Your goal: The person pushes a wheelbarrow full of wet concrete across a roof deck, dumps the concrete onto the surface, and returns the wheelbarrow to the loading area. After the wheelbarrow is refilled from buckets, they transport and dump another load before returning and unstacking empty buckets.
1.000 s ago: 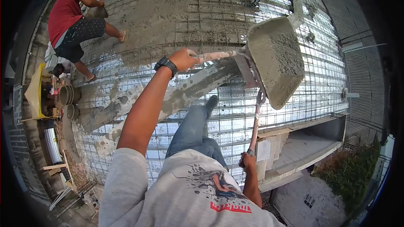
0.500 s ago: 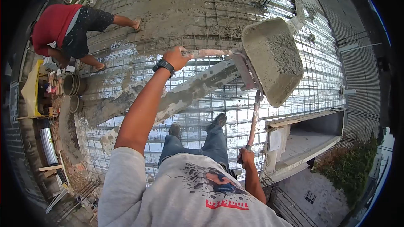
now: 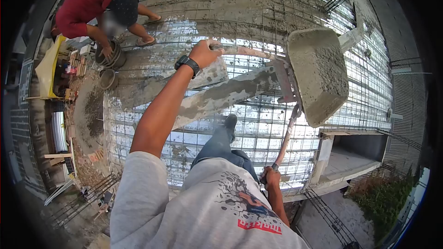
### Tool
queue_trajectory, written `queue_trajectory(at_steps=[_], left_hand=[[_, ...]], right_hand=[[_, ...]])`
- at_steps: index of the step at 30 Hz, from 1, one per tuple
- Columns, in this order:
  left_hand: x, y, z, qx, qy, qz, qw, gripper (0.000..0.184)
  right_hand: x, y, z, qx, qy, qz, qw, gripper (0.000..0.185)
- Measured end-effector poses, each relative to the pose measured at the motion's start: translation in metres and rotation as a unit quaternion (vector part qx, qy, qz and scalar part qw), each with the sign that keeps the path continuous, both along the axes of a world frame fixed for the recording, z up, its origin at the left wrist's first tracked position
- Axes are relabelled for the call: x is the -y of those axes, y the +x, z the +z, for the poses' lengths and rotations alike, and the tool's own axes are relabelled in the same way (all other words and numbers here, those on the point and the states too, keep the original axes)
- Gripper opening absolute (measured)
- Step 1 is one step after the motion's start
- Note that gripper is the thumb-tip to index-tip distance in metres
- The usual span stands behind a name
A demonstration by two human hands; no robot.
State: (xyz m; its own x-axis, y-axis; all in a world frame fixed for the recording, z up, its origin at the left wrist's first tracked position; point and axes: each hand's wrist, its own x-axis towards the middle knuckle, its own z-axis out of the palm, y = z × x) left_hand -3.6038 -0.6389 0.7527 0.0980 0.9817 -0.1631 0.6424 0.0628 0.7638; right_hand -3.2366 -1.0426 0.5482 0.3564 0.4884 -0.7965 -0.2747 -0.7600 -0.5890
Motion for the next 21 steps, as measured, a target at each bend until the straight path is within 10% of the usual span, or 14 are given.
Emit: queue_trajectory(at_steps=[7,21], left_hand=[[0.064,-0.109,-0.019,0.139,0.024,0.011,0.990,0.040],[0.143,-0.282,0.024,0.026,-0.007,-0.035,0.999,0.038]], right_hand=[[0.049,-0.132,0.009,-0.056,0.030,-0.030,0.997,0.013],[0.148,-0.331,0.019,-0.082,0.034,-0.067,0.994,0.009]])
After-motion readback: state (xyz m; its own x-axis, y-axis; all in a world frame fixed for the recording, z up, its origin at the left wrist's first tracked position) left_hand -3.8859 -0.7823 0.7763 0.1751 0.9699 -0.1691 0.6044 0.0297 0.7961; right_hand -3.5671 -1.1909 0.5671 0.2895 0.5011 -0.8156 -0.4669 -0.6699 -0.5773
